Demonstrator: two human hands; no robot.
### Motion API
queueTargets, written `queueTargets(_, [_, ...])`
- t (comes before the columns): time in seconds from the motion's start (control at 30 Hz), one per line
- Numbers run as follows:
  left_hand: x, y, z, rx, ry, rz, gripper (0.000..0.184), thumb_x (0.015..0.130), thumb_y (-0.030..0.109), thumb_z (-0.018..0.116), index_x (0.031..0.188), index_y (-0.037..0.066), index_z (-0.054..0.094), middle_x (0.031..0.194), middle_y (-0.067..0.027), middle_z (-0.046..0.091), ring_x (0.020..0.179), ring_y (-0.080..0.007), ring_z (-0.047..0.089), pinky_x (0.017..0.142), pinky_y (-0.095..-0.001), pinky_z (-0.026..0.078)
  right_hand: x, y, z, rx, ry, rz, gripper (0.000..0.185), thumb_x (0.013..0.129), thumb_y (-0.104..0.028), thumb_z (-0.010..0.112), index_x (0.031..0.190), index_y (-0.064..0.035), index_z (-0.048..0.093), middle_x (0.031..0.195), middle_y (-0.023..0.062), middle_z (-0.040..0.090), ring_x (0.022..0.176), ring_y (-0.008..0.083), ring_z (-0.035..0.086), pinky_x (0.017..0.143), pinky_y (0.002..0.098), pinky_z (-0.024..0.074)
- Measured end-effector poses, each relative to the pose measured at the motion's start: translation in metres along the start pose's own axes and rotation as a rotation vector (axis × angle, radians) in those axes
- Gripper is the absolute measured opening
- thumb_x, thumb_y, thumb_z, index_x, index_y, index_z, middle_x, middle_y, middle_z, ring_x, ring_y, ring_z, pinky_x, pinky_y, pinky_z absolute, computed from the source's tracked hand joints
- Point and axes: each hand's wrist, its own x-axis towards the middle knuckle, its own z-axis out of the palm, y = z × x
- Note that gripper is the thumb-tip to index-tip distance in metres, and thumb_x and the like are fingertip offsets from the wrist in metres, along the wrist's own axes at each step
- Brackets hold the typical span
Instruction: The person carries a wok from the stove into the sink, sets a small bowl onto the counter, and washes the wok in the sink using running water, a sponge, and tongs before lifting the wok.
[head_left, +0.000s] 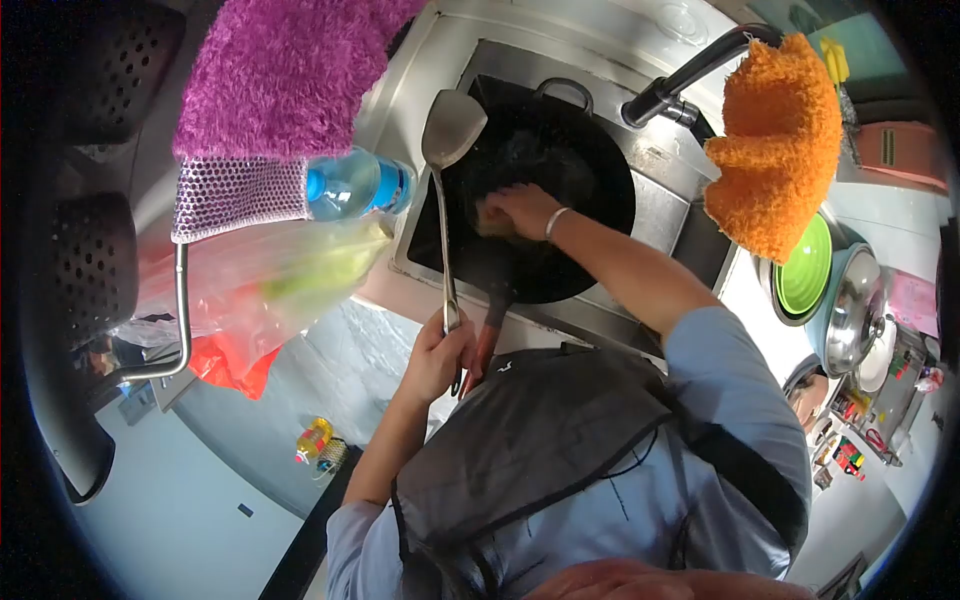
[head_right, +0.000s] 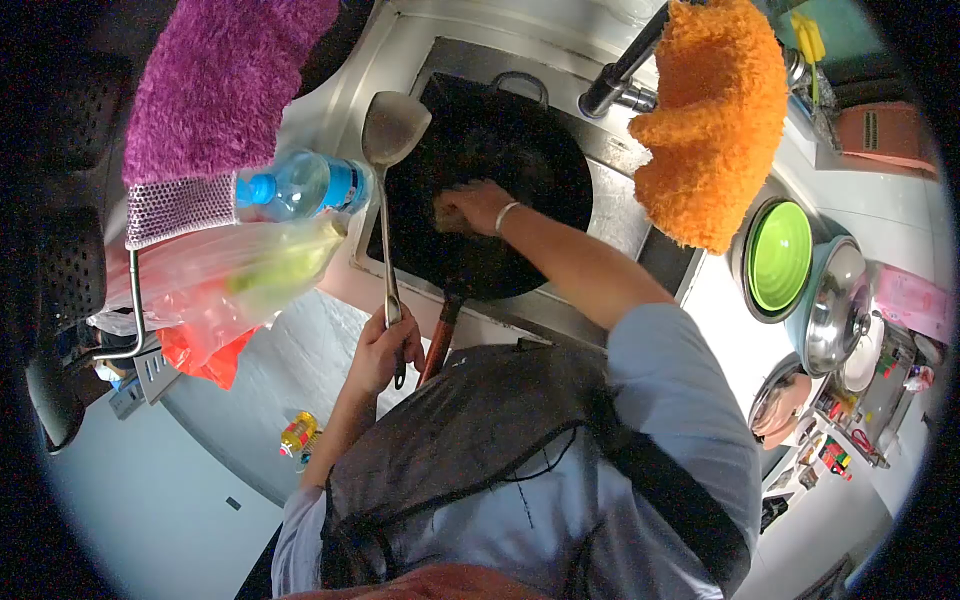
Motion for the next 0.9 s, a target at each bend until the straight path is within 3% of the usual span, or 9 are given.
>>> queueTargets(0.07, [-0.001,-0.002,-0.001,0.002,-0.004,0.016,0.014,0.094,0.015,0.050,0.086,0.004,0.046,0.063,-0.0056,0.049,0.051,-0.0145,0.051,0.046,-0.0290,0.048,-0.012,0.015,-0.015,-0.028,-0.290,0.028,0.031,0.084,-0.039,0.063,0.106,-0.0156,0.065,0.106,0.0111,0.068,0.097,0.0338,0.066,0.087,0.0437,0.0511])
queueTargets(0.17, [-0.002,-0.002,-0.003,-0.009,0.005,0.008,0.014,0.093,0.014,0.051,0.086,0.003,0.046,0.063,-0.0056,0.048,0.050,-0.0143,0.050,0.045,-0.0294,0.048,0.018,0.033,-0.034,-0.246,-0.116,0.360,0.034,0.084,-0.041,0.062,0.106,-0.0147,0.064,0.105,0.0120,0.069,0.097,0.0340,0.065,0.087,0.0445,0.0507])
queueTargets(0.27, [0.000,-0.002,0.000,-0.038,0.005,-0.010,0.012,0.092,0.012,0.051,0.087,0.003,0.046,0.063,-0.0056,0.048,0.050,-0.0140,0.048,0.046,-0.0298,0.048,0.038,0.003,-0.024,0.034,0.322,0.188,0.033,0.083,-0.038,0.062,0.106,-0.0139,0.063,0.103,0.0147,0.068,0.096,0.0348,0.065,0.085,0.0448,0.0508])
queueTargets(0.4, [0.001,0.001,0.001,-0.024,-0.005,0.007,0.012,0.093,0.013,0.052,0.088,0.003,0.046,0.065,-0.0052,0.048,0.050,-0.0135,0.047,0.046,-0.0301,0.049,0.010,-0.053,0.001,0.507,-0.039,0.011,0.051,0.070,-0.023,0.075,0.114,-0.0096,0.053,0.107,0.0166,0.065,0.100,0.0336,0.063,0.085,0.0417,0.0491])
queueTargets(0.47, [0.002,-0.001,-0.001,-0.021,-0.008,-0.010,0.012,0.093,0.013,0.051,0.088,0.003,0.046,0.065,-0.0051,0.048,0.050,-0.0131,0.047,0.046,-0.0301,0.049,-0.020,-0.039,0.012,0.455,-0.325,-0.093,0.057,0.068,-0.027,0.075,0.115,-0.0080,0.050,0.105,0.0151,0.064,0.101,0.0337,0.062,0.084,0.0404,0.0484])
queueTargets(0.63, [0.004,-0.001,-0.002,-0.027,-0.017,-0.017,0.012,0.093,0.013,0.051,0.089,0.003,0.046,0.066,-0.0051,0.048,0.051,-0.0127,0.046,0.046,-0.0301,0.049,-0.059,0.010,-0.041,-0.228,-0.666,0.255,0.025,0.076,-0.028,0.068,0.091,-0.0074,0.069,0.093,0.0150,0.071,0.087,0.0341,0.068,0.078,0.0428,0.0531])
queueTargets(0.7, [0.003,-0.002,-0.003,-0.040,-0.011,-0.008,0.012,0.093,0.013,0.051,0.090,0.003,0.046,0.066,-0.0052,0.048,0.051,-0.0128,0.047,0.045,-0.0302,0.048,-0.052,0.038,-0.065,-0.388,-0.432,0.484,0.026,0.079,-0.025,0.066,0.095,-0.0050,0.068,0.091,0.0164,0.071,0.093,0.0327,0.069,0.076,0.0436,0.0552])
queueTargets(0.77, [0.001,-0.002,-0.005,-0.046,-0.003,-0.026,0.011,0.094,0.012,0.049,0.089,0.003,0.045,0.062,-0.0055,0.049,0.050,-0.0156,0.052,0.047,-0.0289,0.046,-0.040,0.041,-0.090,-0.494,-0.075,0.452,0.036,0.086,-0.026,0.061,0.113,-0.0019,0.059,0.103,0.0206,0.067,0.096,0.0342,0.067,0.077,0.0442,0.0557])
queueTargets(0.9, [-0.002,-0.002,-0.005,-0.046,0.029,-0.030,0.013,0.095,0.014,0.049,0.088,0.003,0.045,0.060,-0.0058,0.049,0.049,-0.0171,0.054,0.048,-0.0281,0.045,0.021,0.007,-0.106,-0.269,0.339,0.388,0.031,0.097,-0.026,0.046,0.111,-0.0007,0.058,0.102,0.0230,0.066,0.093,0.0380,0.067,0.078,0.0457,0.0561])
